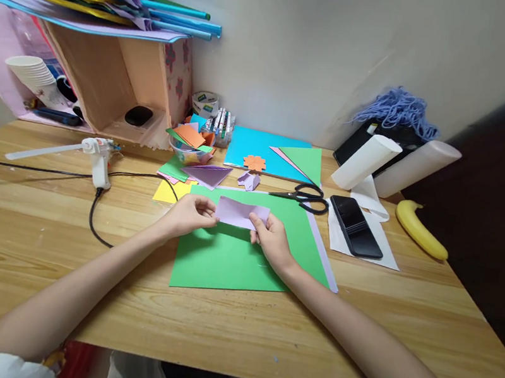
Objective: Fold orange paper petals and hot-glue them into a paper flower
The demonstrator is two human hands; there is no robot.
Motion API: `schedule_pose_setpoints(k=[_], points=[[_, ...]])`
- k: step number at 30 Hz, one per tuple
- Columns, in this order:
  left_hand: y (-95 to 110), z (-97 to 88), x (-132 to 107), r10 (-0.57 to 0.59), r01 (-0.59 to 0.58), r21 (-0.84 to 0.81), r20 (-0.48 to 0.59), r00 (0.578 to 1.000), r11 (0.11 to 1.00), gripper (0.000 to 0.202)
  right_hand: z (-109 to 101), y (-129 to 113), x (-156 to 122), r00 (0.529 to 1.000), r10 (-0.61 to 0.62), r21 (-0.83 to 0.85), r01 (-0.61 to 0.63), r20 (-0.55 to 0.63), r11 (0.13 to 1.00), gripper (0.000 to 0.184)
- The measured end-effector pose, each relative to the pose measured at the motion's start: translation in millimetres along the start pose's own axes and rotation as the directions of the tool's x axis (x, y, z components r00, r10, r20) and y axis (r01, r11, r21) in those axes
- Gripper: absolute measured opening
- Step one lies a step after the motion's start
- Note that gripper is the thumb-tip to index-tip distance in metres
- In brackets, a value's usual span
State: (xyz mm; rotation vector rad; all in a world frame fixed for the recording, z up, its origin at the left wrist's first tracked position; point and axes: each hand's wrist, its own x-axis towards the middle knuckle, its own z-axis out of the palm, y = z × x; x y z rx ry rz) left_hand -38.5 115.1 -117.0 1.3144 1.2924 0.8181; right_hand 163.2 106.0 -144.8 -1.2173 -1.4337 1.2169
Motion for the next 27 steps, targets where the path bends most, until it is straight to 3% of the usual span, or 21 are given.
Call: schedule_pose_setpoints(k=[4, 7, 11, 15, 23, 25, 27], points=[[3, -7.8, 3, -0.008, 0.008, 0.006, -0.034, 0.999, 1.000, 0.022, -2, 0, 2, 0.998, 0.011, 0.021, -0.010, -0.055, 1.000, 0.038], [2, -10.4, 3, 0.085, -0.081, 0.042, -0.109, 0.990, 0.996, 0.025, -3, 1, 3, 0.998, 0.012, 0.044, -0.010, -0.064, 0.999, 0.037], [3, -4.7, -3, 0.356, -0.322, 0.181, -0.210, 0.910, 0.929, 0.029, -4, 2, 5, 0.999, 0.019, 0.047, -0.021, 0.045, 0.999, 0.036], [4, 3.9, -12, 0.534, -0.469, 0.353, -0.112, 0.838, 0.809, 0.021, -5, 5, 5, 0.991, 0.018, 0.050, -0.024, 0.131, 0.998, 0.034], [1, 6.6, -14, 0.522, -0.451, 0.366, -0.120, 0.845, 0.814, 0.025, -4, 7, 5, 0.985, 0.009, 0.032, -0.015, 0.171, 0.999, 0.029], [0, 5.9, -13, 0.530, -0.455, 0.389, -0.107, 0.841, 0.801, 0.024, -5, 8, 7, 0.989, -0.039, -0.012, 0.041, 0.140, 0.999, 0.026], [0, 5.0, -13, 0.538, -0.464, 0.411, -0.080, 0.839, 0.785, 0.023, -9, 7, 10, 0.986, -0.151, -0.126, 0.159, 0.072, 0.979, 0.037]])
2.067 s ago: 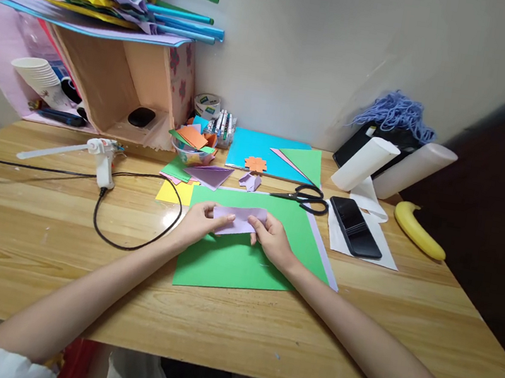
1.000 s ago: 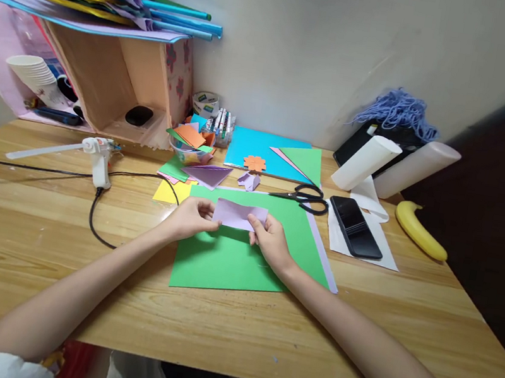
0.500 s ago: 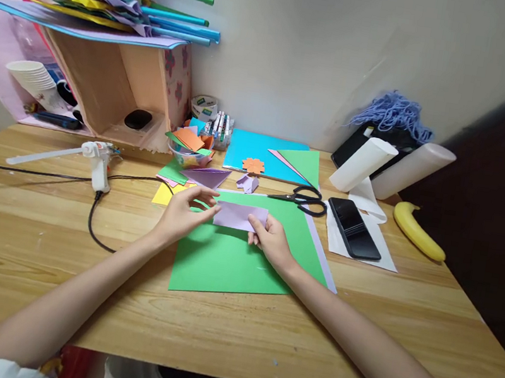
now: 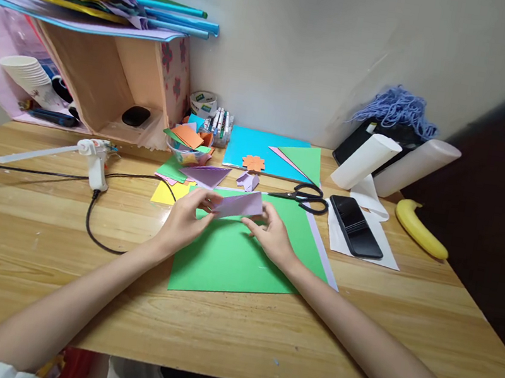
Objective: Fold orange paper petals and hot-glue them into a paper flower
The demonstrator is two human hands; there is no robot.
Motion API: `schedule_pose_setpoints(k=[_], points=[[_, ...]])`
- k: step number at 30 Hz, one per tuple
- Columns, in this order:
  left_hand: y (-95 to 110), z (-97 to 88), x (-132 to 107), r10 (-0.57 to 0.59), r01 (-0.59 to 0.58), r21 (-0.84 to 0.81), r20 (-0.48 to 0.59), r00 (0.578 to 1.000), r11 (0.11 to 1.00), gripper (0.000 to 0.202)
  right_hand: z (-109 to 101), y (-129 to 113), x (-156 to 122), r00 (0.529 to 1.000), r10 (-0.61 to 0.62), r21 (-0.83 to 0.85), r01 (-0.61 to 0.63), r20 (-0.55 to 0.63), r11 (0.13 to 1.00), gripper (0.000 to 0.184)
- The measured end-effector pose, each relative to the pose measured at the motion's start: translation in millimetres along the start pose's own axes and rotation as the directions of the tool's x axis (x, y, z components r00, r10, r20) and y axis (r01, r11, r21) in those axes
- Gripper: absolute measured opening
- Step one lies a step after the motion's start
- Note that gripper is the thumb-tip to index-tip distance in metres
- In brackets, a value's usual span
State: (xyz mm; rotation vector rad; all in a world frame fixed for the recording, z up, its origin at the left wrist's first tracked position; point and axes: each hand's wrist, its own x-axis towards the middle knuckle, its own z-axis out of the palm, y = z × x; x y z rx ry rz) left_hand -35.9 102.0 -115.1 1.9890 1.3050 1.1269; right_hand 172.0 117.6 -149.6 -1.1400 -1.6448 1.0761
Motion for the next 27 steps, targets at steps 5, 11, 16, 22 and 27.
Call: schedule_pose_setpoints(k=[5, 11, 16, 22, 27], points=[[1, -1.1, -1, 0.061, -0.069, 0.067, 0.105, 0.993, 0.995, 0.024, -15, -6, 4, 0.923, -0.380, -0.422, 0.368, 0.060, 0.828, 0.059], [7, 0.8, -3, 0.107, -0.146, 0.176, 0.212, 0.971, 0.974, 0.014, -14, -9, 0, 0.809, -0.527, -0.619, 0.559, 0.260, 0.552, 0.015], [9, 2.7, -4, 0.131, -0.171, 0.158, 0.238, 0.962, 0.972, 0.007, -13, -8, 0, 0.772, -0.587, -0.697, 0.560, 0.243, 0.448, 0.008], [7, 3.5, -7, 0.122, -0.188, 0.153, 0.363, 0.924, 0.970, 0.028, -17, -1, 1, 0.837, -0.502, -0.634, 0.513, 0.219, 0.578, 0.027], [5, 0.1, -6, 0.127, -0.231, 0.197, 0.432, 0.893, 0.953, 0.068, -21, -3, 6, 0.863, -0.439, -0.461, 0.504, 0.249, 0.730, 0.027]])
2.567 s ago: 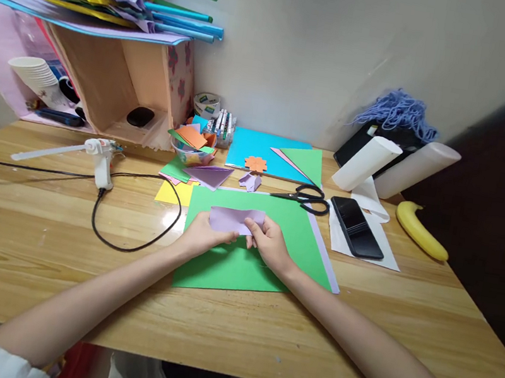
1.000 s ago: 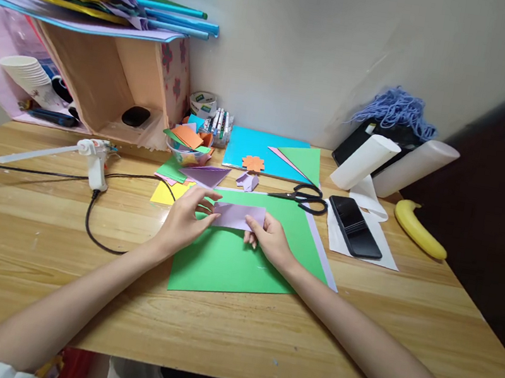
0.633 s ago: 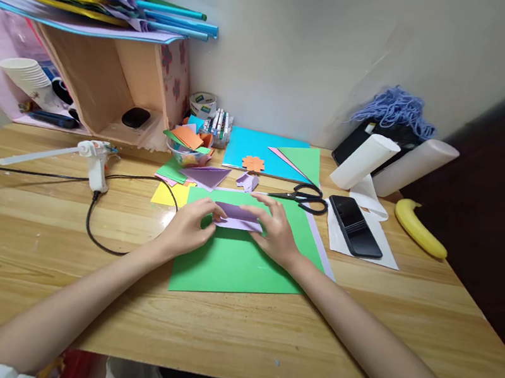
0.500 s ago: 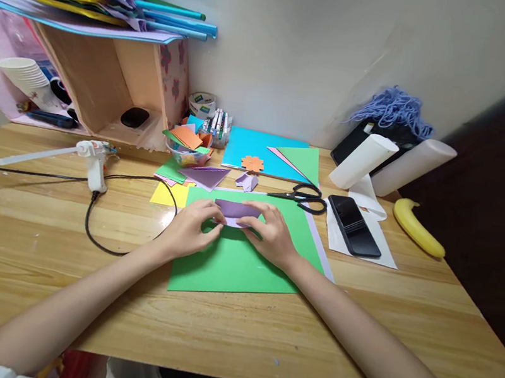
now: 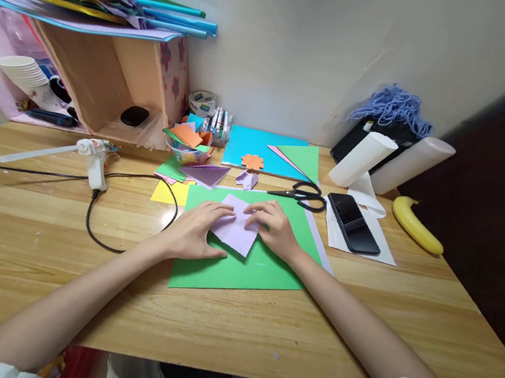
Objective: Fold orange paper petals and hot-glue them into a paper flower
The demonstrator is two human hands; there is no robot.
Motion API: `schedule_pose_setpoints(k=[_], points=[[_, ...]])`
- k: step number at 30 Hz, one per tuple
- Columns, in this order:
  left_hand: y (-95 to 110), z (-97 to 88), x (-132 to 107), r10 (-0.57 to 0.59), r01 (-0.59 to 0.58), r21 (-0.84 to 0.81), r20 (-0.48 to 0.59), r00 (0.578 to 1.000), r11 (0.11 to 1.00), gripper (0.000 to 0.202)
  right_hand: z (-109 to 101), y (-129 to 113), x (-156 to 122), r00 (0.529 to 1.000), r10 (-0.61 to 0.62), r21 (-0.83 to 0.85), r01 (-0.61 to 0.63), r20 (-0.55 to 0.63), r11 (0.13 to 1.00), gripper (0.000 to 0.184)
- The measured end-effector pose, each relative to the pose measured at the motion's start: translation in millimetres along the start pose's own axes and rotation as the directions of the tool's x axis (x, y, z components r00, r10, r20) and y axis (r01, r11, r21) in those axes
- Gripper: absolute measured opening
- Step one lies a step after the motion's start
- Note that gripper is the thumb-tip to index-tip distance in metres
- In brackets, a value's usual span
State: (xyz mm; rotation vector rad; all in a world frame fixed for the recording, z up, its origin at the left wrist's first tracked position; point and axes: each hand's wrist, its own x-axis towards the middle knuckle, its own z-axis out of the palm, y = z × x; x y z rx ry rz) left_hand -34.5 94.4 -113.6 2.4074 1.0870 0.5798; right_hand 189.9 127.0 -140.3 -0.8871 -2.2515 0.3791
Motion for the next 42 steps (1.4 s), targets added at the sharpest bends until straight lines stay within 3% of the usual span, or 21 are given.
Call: schedule_pose_setpoints(k=[7, 13, 16, 20, 23, 25, 32, 38, 42], points=[[2, 0.6, 1, 0.019, -0.021, 0.160, 0.016, 1.000, 0.987, 0.042, -11, 13, 4, 0.989, -0.095, -0.080, 0.104, 0.112, 0.991, 0.020], [3, 1.6, 3, 0.109, -0.114, 0.276, 0.037, 0.993, 0.954, 0.027, -9, 7, -2, 0.963, -0.200, 0.022, 0.199, 0.179, 0.980, 0.017], [3, 0.9, 3, 0.146, -0.147, 0.251, 0.023, 0.989, 0.957, 0.025, -5, 6, -3, 0.969, -0.149, 0.112, 0.128, 0.199, 0.985, 0.016], [-1, 1.1, 3, 0.157, -0.145, 0.163, -0.067, 0.985, 0.976, 0.029, -8, 7, 0, 0.982, -0.004, 0.325, -0.058, 0.187, 0.944, 0.017], [-7, 4.0, 3, 0.060, -0.052, 0.074, -0.098, 0.993, 0.996, 0.020, -12, 6, 2, 0.969, 0.113, 0.405, -0.195, 0.218, 0.893, 0.015], [-10, 6.5, 3, -0.045, 0.048, 0.027, -0.105, 0.993, 0.998, 0.024, -12, 5, 3, 0.953, 0.196, 0.389, -0.276, 0.233, 0.879, 0.019], [-18, 10.6, 5, -0.265, 0.243, -0.178, -0.114, 0.957, 0.954, 0.027, -1, 8, 3, 0.918, 0.384, 0.274, -0.397, 0.103, 0.876, 0.023], [-19, 8.9, 6, -0.389, 0.354, -0.253, -0.105, 0.915, 0.900, 0.037, 7, 3, 4, 0.936, 0.351, 0.101, -0.353, 0.040, 0.930, 0.029], [-15, 11.1, 5, -0.388, 0.360, -0.165, -0.191, 0.902, 0.918, 0.038, 11, 0, 3, 0.939, 0.343, -0.005, -0.343, -0.002, 0.939, 0.027]])
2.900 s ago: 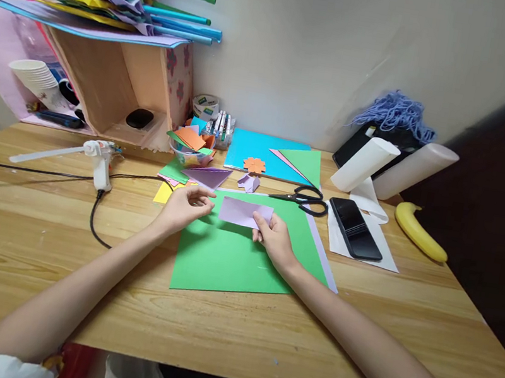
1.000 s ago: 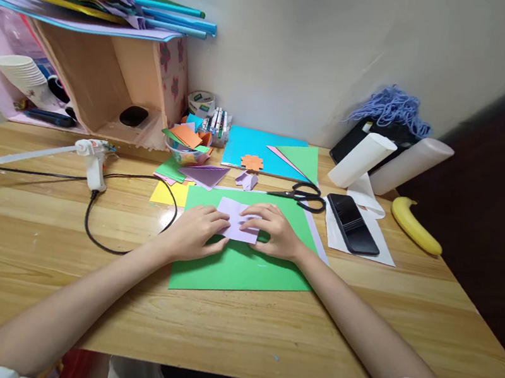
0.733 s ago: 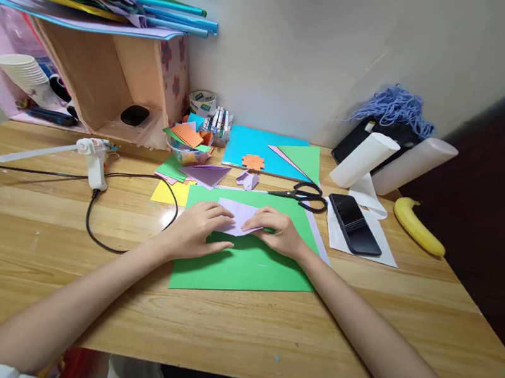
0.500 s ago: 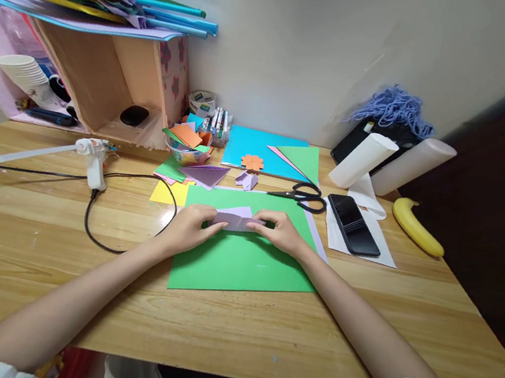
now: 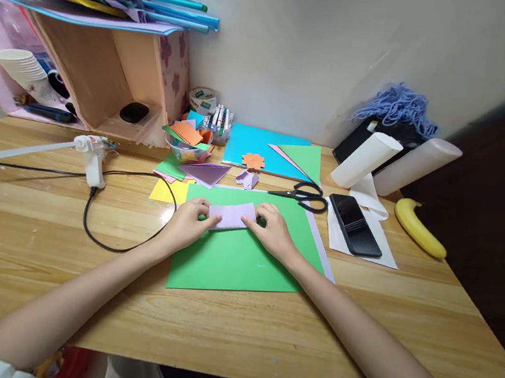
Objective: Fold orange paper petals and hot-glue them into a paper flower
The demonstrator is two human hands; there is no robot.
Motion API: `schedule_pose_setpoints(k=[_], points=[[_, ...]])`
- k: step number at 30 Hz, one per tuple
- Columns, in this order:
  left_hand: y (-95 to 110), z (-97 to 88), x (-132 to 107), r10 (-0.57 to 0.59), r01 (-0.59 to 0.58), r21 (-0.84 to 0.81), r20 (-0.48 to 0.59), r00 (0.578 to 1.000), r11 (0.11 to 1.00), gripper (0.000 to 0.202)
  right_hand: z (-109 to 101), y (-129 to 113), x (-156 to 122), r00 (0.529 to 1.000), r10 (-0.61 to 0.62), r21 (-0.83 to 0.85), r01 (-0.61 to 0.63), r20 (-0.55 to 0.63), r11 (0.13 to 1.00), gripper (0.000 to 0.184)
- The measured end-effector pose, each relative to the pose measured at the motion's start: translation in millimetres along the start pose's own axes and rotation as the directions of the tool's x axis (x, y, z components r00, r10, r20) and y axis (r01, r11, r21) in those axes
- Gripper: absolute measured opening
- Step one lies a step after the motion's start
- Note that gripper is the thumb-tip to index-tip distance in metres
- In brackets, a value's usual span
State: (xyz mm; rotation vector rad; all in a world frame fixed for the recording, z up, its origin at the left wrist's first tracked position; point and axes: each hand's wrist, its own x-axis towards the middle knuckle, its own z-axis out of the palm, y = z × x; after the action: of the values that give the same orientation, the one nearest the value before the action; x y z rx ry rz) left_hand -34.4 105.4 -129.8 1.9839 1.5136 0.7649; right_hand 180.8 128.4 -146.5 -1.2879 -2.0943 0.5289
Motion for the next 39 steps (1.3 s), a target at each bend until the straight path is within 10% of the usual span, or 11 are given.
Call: schedule_pose_setpoints(k=[33, 39], points=[[8, 2.8, -5, 0.098, -0.012, 0.552, -0.126, 0.987, 0.834, 0.033, 9, -10, -5, 1.000, 0.013, -0.449, -0.021, -0.021, 0.893, 0.025], [9, 8.1, -4, 0.316, -0.339, 0.420, 0.125, 0.940, 0.842, 0.020, 9, -8, -5, 1.000, 0.005, -0.472, -0.015, -0.023, 0.881, 0.024]])
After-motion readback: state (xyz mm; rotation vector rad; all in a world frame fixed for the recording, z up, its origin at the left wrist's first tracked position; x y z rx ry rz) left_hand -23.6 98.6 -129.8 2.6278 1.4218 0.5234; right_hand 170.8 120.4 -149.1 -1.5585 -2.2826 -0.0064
